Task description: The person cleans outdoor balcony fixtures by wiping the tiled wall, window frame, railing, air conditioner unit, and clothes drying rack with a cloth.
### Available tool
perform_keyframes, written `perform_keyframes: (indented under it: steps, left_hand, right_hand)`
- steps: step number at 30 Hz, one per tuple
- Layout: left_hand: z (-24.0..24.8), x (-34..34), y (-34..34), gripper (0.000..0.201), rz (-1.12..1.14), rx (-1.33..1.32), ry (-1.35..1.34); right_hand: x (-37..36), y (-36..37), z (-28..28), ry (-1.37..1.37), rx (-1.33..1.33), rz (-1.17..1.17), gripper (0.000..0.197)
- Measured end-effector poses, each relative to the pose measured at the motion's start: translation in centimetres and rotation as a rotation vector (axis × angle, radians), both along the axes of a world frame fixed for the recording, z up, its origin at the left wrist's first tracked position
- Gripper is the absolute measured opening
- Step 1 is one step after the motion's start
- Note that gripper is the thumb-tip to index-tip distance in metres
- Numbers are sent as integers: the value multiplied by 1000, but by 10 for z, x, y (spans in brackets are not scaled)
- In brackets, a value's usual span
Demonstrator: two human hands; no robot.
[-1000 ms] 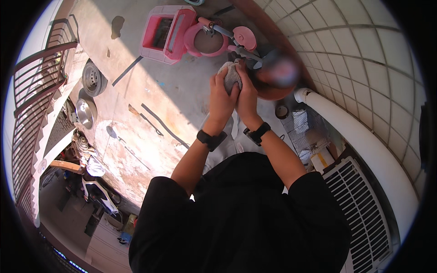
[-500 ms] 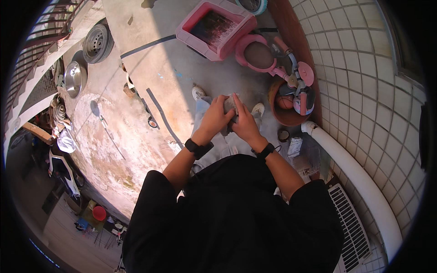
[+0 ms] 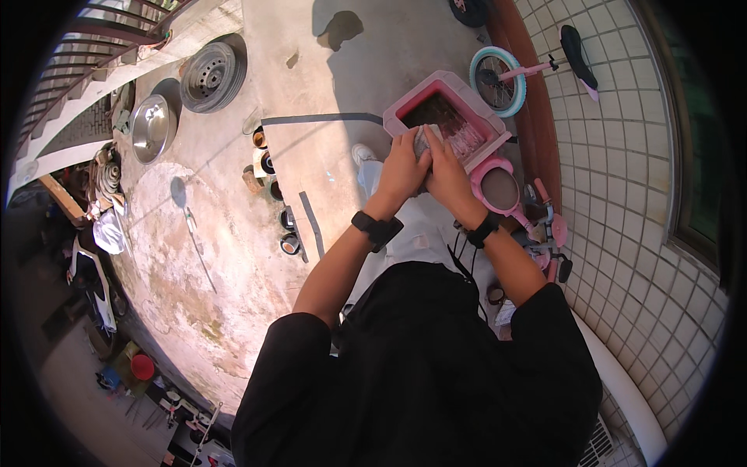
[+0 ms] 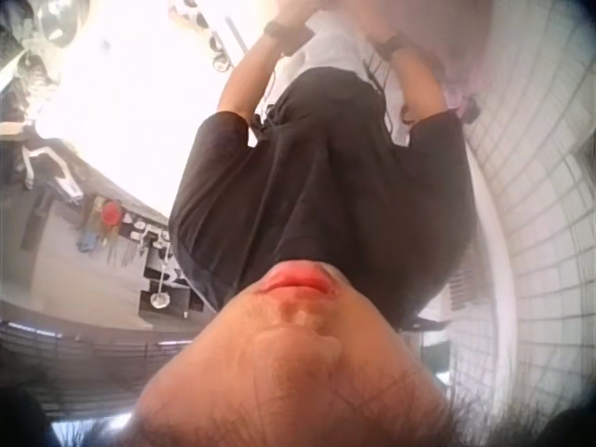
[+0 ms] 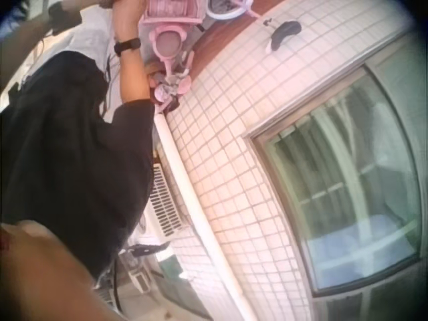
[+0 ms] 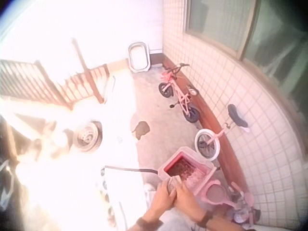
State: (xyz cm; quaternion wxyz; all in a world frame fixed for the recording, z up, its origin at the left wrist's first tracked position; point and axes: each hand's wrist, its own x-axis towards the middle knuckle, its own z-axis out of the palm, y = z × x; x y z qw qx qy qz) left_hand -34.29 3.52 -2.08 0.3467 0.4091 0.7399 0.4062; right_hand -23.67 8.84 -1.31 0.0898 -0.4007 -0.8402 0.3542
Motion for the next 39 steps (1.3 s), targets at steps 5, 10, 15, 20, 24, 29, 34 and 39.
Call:
perform_keyframes:
  steps: [5,10,15,20,24,29,34,39]
  left_hand:
    - [-47,-59,-4,44,-180,-195,-17]
    - [-35,-203,-41,42,8,-483,-94]
    - [36,-340,-20,42,437,-188,57]
    - [88,-416,117,45,399,223,344]
    - [53,-440,262,50,145,295,297]
    - [14,-434,387,56,-432,-87,46]
    - [20,-481,436,57,-618,-233,25]
    - [23,-583,484,49,-442,-215,-38]
  right_hand:
    - [-50,11,-33,-187,-294,112,61]
    - [-200,9,-71,-61,-554,583,61]
    - [-356,53,-5,319,-416,639,70]
    - [-440,177,42,702,-137,479,76]
    - [-445,285,29,482,59,161,68]
    - [-401,383,-5,-29,-56,-52,60]
    - [-435,441,18,-52,-550,-36,57]
    - [-528,517,-17,146,-649,210,61]
